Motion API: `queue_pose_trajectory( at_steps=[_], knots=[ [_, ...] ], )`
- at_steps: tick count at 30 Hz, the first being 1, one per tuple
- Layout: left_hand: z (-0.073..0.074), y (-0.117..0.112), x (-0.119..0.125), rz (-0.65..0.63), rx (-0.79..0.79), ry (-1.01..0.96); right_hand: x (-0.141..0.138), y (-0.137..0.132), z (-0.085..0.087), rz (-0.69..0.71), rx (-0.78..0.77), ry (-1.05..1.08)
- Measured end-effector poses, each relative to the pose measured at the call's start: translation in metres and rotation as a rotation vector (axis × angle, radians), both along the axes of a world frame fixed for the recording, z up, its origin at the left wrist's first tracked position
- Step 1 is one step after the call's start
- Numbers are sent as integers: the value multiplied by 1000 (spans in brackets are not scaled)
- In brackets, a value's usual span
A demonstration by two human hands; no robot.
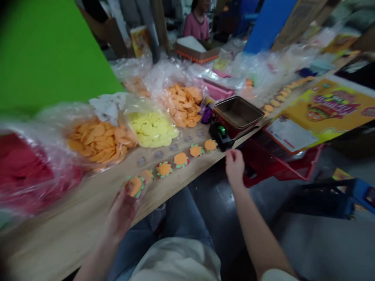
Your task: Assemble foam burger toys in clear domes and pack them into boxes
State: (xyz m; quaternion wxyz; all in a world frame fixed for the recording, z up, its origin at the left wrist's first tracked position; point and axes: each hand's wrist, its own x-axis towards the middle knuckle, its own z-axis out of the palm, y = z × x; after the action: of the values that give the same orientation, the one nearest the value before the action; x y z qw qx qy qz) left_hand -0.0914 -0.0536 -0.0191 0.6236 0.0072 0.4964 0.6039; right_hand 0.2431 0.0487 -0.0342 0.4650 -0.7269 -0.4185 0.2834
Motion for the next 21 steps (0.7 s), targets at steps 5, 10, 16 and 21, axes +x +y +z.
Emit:
queue_pose_trajectory(
  at_steps=[5, 10, 16, 21],
  knots=[
    [-17, -1, -2, -16, -20, 64, 90, 83, 17, 48, -212, 167],
    [-16, -4, 7, 4, -46, 111, 85, 107, 14, 228, -328, 281],
    [-14, -1, 11, -15, -37, 149, 86, 73, -8, 160, -75, 205],
    [-10, 8, 18, -41, 19, 141, 77, 63, -28, 115, -49, 18]
  ],
)
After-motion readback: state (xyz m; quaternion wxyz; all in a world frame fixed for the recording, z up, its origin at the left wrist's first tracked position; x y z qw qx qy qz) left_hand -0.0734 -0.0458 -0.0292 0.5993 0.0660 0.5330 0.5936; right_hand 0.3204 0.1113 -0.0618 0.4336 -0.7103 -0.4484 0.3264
